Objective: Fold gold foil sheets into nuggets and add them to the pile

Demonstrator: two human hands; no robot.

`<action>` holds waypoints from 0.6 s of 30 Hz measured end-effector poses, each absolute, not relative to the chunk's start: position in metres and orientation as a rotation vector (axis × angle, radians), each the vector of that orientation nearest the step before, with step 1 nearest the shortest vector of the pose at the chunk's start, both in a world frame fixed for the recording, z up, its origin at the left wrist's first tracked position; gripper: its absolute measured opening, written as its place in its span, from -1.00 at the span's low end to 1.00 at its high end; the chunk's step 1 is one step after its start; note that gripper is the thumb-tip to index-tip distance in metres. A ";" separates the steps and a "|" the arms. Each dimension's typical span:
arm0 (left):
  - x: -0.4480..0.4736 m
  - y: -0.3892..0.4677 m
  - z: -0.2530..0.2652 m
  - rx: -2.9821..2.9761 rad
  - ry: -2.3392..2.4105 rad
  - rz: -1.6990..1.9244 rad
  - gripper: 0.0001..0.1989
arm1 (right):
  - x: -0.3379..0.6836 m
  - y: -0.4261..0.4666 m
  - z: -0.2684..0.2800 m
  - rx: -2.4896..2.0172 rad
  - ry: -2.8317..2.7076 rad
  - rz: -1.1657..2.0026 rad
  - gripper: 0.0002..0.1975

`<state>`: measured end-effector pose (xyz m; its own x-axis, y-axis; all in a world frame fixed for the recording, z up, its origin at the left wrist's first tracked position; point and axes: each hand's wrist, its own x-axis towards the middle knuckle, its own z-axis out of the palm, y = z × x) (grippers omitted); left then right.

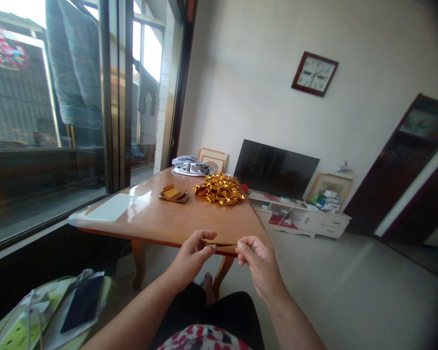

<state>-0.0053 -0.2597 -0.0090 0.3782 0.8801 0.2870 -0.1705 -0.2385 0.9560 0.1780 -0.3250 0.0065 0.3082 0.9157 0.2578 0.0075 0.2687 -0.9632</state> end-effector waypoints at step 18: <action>-0.001 -0.259 -0.006 1.368 0.696 1.281 -0.76 | 0.185 -0.321 0.000 -1.039 -0.838 0.942 -0.68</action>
<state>-0.0008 -0.2587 -0.0060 0.2477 0.9200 0.3037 -0.2458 -0.2436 0.9382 0.1852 -0.3208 -0.0003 0.3673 0.9220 0.1222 -0.2291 0.2170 -0.9489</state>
